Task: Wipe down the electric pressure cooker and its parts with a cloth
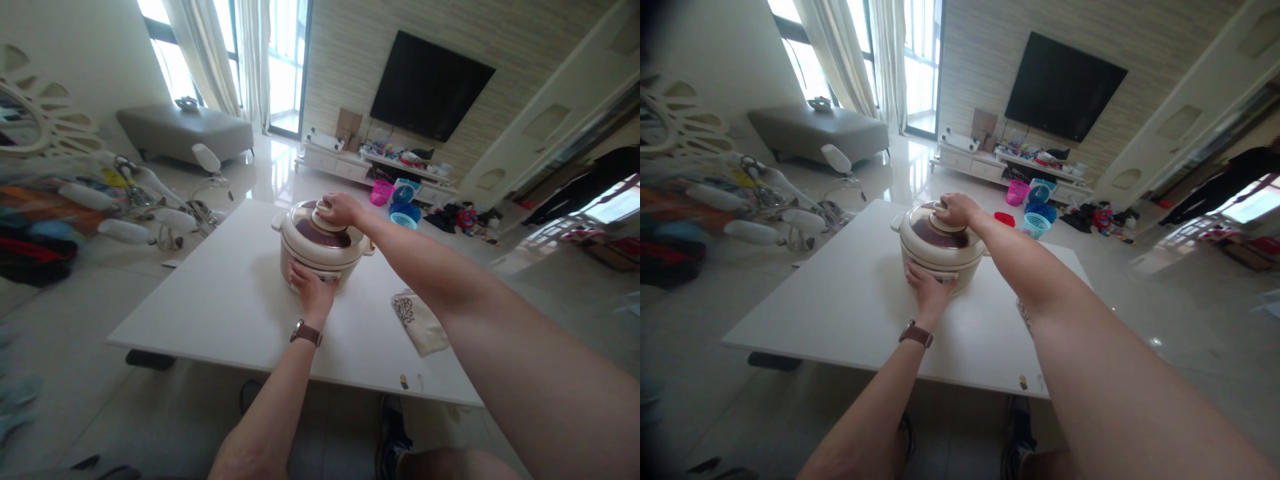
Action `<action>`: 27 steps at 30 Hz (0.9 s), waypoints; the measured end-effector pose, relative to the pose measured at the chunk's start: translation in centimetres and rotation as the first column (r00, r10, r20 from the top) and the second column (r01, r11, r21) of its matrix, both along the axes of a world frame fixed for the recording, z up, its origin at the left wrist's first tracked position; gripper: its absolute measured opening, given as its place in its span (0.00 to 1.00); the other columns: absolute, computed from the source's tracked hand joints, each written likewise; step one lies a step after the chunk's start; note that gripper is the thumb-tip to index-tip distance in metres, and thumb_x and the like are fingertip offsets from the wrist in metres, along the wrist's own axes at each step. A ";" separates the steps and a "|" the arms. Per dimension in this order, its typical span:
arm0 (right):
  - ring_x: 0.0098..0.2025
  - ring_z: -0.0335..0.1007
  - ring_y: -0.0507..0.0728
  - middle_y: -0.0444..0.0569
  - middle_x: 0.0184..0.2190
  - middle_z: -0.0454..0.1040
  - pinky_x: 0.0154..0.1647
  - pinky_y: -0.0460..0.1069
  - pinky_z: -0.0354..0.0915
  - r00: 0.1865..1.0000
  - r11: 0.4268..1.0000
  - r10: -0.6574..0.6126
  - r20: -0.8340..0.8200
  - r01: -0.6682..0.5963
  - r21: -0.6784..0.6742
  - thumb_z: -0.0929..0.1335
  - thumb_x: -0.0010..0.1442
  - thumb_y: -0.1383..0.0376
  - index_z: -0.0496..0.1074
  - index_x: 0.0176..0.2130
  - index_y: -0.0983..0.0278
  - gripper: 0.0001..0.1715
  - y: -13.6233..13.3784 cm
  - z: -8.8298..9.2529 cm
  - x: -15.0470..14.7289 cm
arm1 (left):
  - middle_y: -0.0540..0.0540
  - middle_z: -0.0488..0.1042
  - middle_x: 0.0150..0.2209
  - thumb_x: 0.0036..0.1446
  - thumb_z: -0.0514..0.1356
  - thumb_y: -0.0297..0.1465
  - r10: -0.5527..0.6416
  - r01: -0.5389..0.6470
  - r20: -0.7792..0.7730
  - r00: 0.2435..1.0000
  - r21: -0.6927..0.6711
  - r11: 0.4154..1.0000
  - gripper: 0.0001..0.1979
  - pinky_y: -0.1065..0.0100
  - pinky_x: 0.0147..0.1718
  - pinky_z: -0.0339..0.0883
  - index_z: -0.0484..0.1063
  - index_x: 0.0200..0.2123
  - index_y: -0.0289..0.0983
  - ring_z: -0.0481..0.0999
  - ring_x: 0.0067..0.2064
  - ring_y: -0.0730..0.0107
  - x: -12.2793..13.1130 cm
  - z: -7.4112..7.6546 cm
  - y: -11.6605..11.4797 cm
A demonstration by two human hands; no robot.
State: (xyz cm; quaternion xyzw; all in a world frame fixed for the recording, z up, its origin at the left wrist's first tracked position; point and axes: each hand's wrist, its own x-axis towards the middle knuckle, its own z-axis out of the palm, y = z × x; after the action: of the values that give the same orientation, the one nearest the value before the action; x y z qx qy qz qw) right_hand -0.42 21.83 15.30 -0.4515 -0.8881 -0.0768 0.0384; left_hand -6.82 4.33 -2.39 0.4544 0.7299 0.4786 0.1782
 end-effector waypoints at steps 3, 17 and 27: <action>0.55 0.77 0.66 0.63 0.56 0.80 0.52 0.52 0.63 0.996 0.999 0.039 0.083 -0.039 -0.006 0.66 0.72 0.49 0.78 0.54 0.67 0.27 0.0 0.6 0.0 | 0.11 0.49 0.72 0.45 0.79 0.39 -0.001 0.002 -0.008 1.000 0.018 1.000 0.74 0.36 0.73 0.51 0.28 0.76 0.23 0.50 0.77 0.27 0.0 -0.2 -0.1; 0.57 0.77 0.66 0.64 0.57 0.79 0.53 0.52 0.65 0.988 0.999 -0.024 0.151 0.028 -0.021 0.63 0.74 0.47 0.77 0.55 0.68 0.30 -0.3 1.2 -0.7 | 0.12 0.49 0.73 0.46 0.77 0.37 0.000 0.001 -0.027 1.000 0.034 0.999 0.71 0.34 0.72 0.51 0.30 0.76 0.24 0.52 0.77 0.27 0.0 -0.3 0.0; 0.61 0.76 0.70 0.69 0.59 0.78 0.58 0.56 0.69 0.917 0.913 -0.396 0.039 0.398 -0.094 0.61 0.75 0.46 0.79 0.58 0.69 0.35 -0.1 0.6 -3.2 | 0.12 0.53 0.71 0.46 0.78 0.43 0.001 0.001 -0.036 0.999 0.054 0.999 0.72 0.39 0.73 0.51 0.31 0.76 0.22 0.56 0.75 0.29 -0.5 -1.1 0.8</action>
State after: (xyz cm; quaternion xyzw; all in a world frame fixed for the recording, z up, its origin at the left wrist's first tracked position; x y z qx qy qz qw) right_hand -3.62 21.76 15.87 -0.6230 -0.7810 -0.0428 -0.0090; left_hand -7.34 5.10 -3.48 0.4674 0.7199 0.4898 0.1527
